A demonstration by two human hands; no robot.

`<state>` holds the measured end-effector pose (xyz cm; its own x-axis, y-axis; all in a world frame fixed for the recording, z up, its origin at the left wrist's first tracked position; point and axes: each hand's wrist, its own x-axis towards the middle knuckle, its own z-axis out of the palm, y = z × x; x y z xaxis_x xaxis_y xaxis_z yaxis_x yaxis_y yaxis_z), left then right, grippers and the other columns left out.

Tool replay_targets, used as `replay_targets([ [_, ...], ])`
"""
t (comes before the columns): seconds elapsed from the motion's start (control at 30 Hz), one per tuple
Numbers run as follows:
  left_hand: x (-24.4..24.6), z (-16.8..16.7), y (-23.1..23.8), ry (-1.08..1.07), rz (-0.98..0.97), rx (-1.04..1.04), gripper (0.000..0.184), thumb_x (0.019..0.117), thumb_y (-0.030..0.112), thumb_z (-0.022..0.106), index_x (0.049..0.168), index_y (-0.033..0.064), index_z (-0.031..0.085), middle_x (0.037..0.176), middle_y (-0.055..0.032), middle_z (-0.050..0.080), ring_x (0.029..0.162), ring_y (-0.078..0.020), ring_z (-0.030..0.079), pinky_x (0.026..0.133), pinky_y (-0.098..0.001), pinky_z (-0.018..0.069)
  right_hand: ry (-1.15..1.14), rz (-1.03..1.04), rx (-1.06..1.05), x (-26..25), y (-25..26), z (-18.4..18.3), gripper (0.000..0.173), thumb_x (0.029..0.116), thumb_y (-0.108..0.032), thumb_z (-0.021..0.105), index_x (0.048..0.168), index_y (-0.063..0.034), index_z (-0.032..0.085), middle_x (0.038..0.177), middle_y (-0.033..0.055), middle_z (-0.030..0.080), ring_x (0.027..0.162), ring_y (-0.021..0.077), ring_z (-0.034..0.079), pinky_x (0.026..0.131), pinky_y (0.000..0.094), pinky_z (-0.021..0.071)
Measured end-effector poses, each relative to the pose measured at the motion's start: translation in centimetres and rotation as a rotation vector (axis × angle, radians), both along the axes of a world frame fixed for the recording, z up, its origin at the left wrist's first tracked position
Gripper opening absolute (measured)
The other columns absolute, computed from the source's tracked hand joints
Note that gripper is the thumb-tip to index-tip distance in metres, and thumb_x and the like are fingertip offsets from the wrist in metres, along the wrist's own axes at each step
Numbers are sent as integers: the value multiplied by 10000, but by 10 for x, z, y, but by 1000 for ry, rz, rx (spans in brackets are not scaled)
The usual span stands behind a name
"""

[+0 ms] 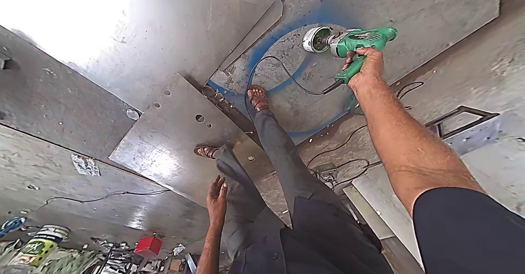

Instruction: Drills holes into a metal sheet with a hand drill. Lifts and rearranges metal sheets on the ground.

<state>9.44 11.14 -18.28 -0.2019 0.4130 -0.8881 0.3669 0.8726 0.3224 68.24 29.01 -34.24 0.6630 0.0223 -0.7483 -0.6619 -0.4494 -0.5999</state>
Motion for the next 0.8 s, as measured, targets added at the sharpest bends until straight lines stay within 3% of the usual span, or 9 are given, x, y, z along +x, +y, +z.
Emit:
replay_targets([
  [0.13,3,-4,1,-14,59,1,472,1011,151,621,1438,-26,525,1311,-140,689,1199,-205,670,1017,-380,558,-6,15,16,-3,-5,14,162,991,-177,570,1137,-114,543,862,63,662,631,145,628,546,291,546],
  [0.27,4,-3,0,-31,92,5,469,1015,181,616,1435,-13,539,1315,-132,690,1210,-209,665,1026,-388,550,-44,71,31,-20,-17,51,146,986,-157,560,1127,-118,548,898,60,677,615,137,621,524,282,536],
  [0.4,2,-11,-10,-56,150,35,463,1012,159,625,1429,-21,541,1322,-142,683,1216,-207,663,1027,-382,553,-142,250,8,-51,-41,95,377,937,-125,607,1298,-149,500,997,59,692,611,154,638,497,305,554],
  [0.57,10,-17,-18,-118,273,115,439,1020,129,600,1423,-33,540,1325,-151,677,1216,-220,660,1027,-381,555,-211,704,-43,-104,-70,153,618,875,-104,683,1444,-189,459,1150,57,693,633,180,652,512,354,574],
  [0.7,25,-16,-9,-210,375,215,432,1019,86,575,1421,-64,526,1310,-177,679,1212,-241,663,1043,-390,548,-231,1198,-65,-164,-69,177,905,814,-131,703,1612,-225,286,1166,82,696,716,205,695,563,376,602],
  [0.8,34,-17,-3,-311,453,302,443,1009,75,576,1418,-85,519,1351,-208,648,1256,-267,639,1081,-398,530,-288,1603,-185,-231,-61,177,943,804,-204,702,1640,-230,266,1182,93,714,901,216,717,753,469,603],
])
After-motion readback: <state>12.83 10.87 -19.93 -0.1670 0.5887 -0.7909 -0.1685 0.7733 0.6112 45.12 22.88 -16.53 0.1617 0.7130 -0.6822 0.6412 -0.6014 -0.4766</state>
